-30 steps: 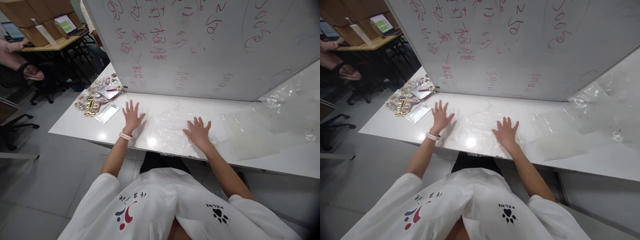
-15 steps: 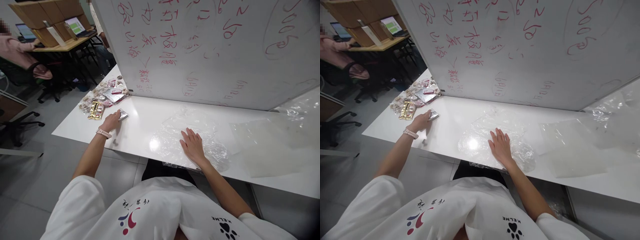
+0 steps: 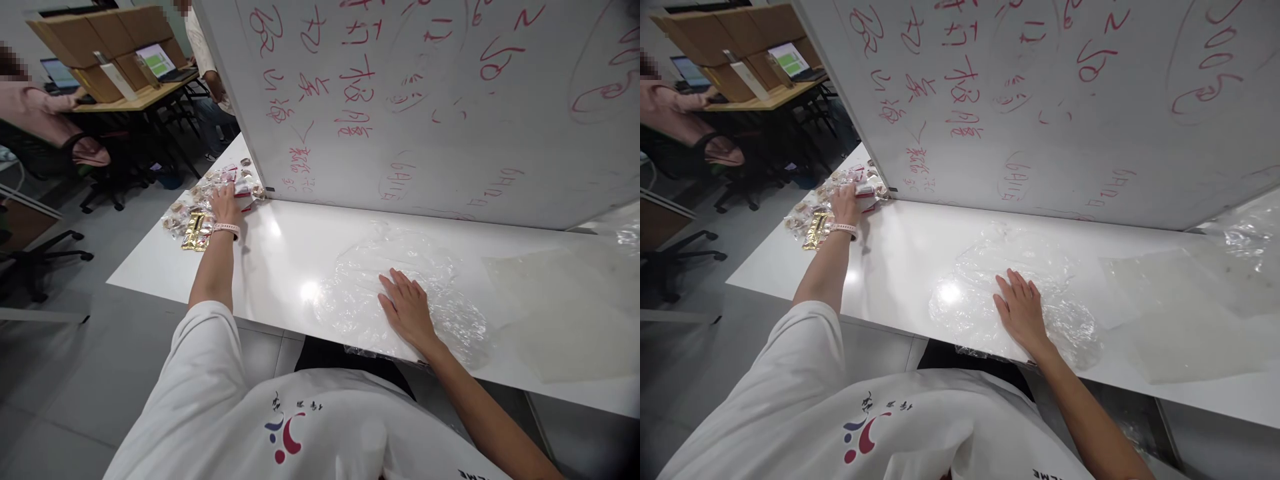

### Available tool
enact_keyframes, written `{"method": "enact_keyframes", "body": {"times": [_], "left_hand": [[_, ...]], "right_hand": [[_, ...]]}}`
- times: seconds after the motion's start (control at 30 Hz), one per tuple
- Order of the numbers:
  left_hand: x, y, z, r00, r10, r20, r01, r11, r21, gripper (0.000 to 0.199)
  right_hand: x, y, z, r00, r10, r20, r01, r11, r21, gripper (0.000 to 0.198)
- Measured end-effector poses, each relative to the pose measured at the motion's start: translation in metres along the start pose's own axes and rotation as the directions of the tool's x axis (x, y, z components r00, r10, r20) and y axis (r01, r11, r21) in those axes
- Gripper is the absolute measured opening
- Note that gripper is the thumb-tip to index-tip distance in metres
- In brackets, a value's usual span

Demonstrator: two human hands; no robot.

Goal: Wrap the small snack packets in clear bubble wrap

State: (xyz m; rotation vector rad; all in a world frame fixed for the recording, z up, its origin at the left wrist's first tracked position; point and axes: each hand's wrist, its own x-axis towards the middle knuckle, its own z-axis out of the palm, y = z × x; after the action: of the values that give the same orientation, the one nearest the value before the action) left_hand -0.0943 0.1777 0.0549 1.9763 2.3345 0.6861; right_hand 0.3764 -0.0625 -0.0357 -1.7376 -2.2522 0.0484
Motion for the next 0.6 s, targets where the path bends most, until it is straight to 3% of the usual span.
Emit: {"method": "enact_keyframes", "body": {"times": [0.13,0.27,0.47,0.6], "left_hand": [[-0.013,-0.009,0.022,0.995,0.049,0.085,-0.069,0.967,0.244,0.065],[-0.016,-0.022,0.021,0.985,0.089,0.149,-0.135,0.932,0.336,0.054],[-0.019,-0.016,0.009,0.985,-0.008,0.170,-0.064,0.907,0.415,0.047],[-0.029,0.009,-0.025,0.999,-0.016,0.046,-0.003,0.922,0.387,0.038]], "right_hand": [[-0.001,0.001,0.002,1.000,-0.006,-0.001,0.006,1.000,-0.020,0.048],[-0.002,0.001,0.002,1.000,-0.013,-0.003,0.013,1.000,-0.028,0.048],[-0.002,0.001,0.004,0.999,-0.024,-0.030,0.023,0.999,-0.034,0.046],[-0.002,0.002,0.005,0.999,-0.026,-0.036,0.024,0.999,-0.034,0.046]]}}
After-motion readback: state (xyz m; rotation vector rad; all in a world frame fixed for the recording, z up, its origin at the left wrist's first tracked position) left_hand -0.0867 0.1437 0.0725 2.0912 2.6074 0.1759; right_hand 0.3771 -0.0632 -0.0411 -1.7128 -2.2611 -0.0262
